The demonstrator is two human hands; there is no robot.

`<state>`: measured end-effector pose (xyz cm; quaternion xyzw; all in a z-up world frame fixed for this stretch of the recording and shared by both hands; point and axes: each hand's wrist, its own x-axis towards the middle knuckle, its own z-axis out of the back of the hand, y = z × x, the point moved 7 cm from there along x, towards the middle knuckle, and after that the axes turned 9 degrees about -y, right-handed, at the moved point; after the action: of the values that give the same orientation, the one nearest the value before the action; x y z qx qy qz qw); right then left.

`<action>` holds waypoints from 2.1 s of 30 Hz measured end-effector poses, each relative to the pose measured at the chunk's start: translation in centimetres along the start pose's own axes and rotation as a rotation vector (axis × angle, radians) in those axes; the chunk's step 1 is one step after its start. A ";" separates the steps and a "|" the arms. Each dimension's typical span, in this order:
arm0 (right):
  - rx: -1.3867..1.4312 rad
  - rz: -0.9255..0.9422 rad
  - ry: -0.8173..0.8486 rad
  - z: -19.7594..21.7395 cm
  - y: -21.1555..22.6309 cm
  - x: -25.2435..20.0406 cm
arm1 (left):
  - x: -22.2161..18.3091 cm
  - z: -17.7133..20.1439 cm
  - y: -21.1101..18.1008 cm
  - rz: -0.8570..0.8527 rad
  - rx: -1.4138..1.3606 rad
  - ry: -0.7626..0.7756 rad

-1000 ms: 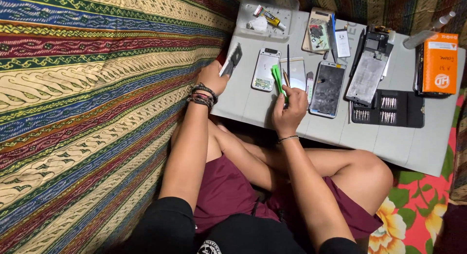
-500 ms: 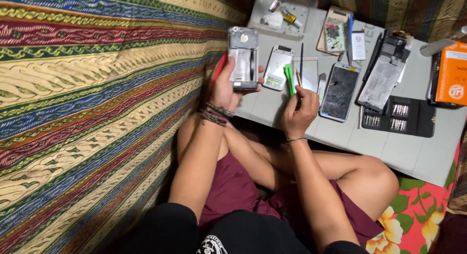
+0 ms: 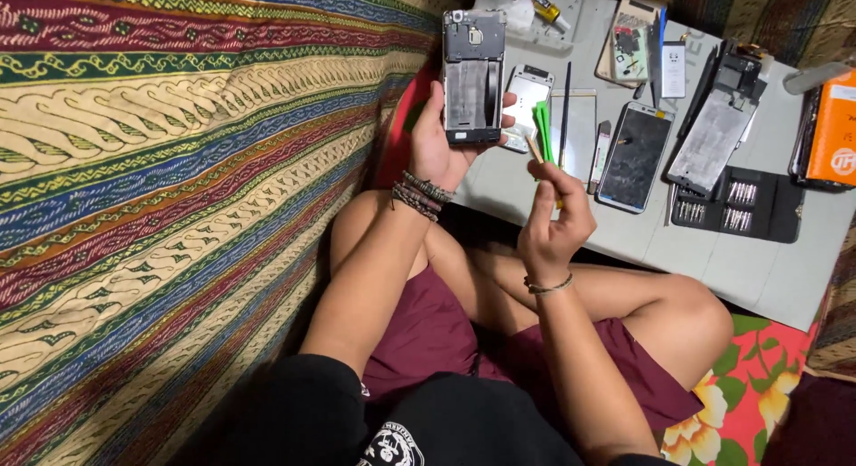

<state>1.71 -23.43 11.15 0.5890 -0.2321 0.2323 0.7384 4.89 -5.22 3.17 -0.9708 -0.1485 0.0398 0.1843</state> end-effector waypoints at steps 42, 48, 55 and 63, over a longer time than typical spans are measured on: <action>0.098 -0.119 0.364 -3.1 2.1 2.3 | 0.4 2.4 2.1 -0.098 0.233 -0.195; 0.038 -0.116 0.314 -3.5 1.7 2.2 | 0.7 3.9 2.8 -0.108 0.299 -0.252; 0.077 -0.133 0.312 -3.5 1.0 2.2 | 0.8 4.1 2.7 -0.086 0.346 -0.303; 0.068 -0.180 0.293 -3.2 0.8 2.3 | 0.9 4.9 3.8 -0.064 0.383 -0.336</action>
<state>3.19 -19.98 12.53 0.5921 -0.0602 0.2562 0.7617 6.14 -6.63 -2.78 -0.8928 -0.1975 0.2219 0.3385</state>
